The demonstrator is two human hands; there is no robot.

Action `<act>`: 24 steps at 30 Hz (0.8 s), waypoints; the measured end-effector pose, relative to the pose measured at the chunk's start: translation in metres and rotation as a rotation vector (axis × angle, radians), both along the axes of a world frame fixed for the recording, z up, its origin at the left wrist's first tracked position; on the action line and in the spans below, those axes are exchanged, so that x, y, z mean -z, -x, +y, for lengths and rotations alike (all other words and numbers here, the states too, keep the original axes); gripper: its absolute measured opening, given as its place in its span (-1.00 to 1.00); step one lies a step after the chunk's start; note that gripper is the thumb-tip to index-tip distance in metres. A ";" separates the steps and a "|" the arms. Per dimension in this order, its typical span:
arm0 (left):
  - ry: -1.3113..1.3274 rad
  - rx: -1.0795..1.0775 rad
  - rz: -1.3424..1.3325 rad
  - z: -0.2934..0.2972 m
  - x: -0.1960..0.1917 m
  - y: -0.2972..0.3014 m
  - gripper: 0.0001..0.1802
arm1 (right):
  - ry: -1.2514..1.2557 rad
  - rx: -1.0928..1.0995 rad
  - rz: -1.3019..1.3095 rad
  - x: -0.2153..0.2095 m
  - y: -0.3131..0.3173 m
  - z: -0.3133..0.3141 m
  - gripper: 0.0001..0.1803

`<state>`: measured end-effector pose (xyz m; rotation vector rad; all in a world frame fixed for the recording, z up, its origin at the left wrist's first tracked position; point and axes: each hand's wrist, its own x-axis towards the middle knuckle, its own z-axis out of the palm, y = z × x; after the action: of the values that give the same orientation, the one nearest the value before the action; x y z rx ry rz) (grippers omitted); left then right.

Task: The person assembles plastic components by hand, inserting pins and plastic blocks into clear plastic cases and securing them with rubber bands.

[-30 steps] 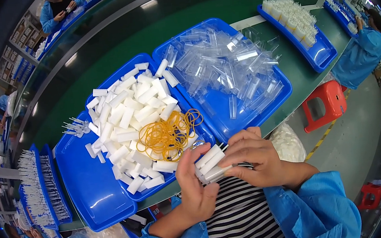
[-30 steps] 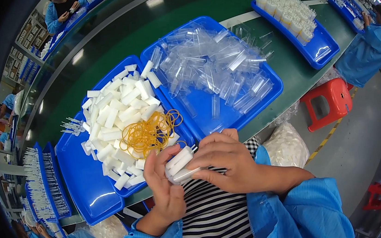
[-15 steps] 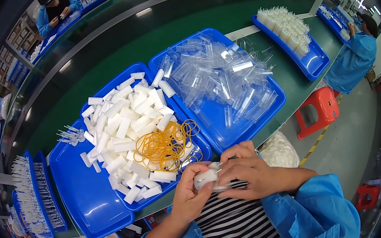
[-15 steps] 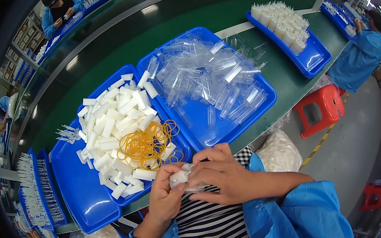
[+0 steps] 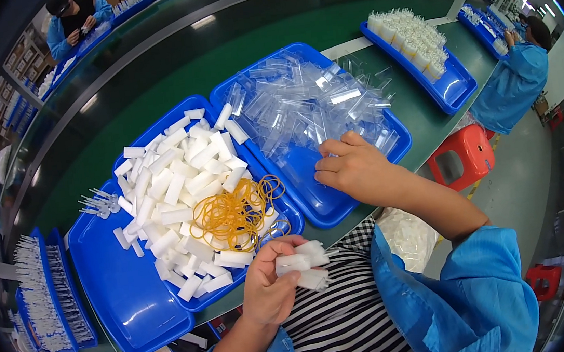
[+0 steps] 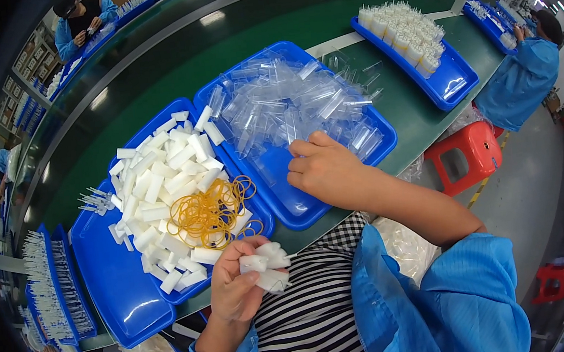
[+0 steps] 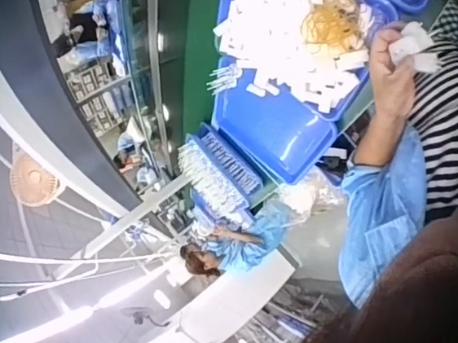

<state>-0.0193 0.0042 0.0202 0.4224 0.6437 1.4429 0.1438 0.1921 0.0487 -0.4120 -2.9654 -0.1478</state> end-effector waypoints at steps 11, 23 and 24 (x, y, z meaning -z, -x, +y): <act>-0.024 -0.305 0.296 0.003 -0.004 -0.007 -0.64 | 0.439 -0.040 0.449 -0.017 0.000 -0.018 -0.79; -0.063 -0.205 0.522 0.009 0.003 -0.013 -0.64 | 0.969 -0.092 0.524 -0.015 -0.005 -0.066 -0.66; -0.099 -0.211 0.671 0.010 0.004 -0.012 -0.64 | 0.970 -0.092 0.524 -0.015 -0.005 -0.068 -0.66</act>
<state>-0.0068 0.0139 0.0159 0.9588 1.1812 1.5341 0.1487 0.1239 0.0640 -0.3244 -2.3202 1.2282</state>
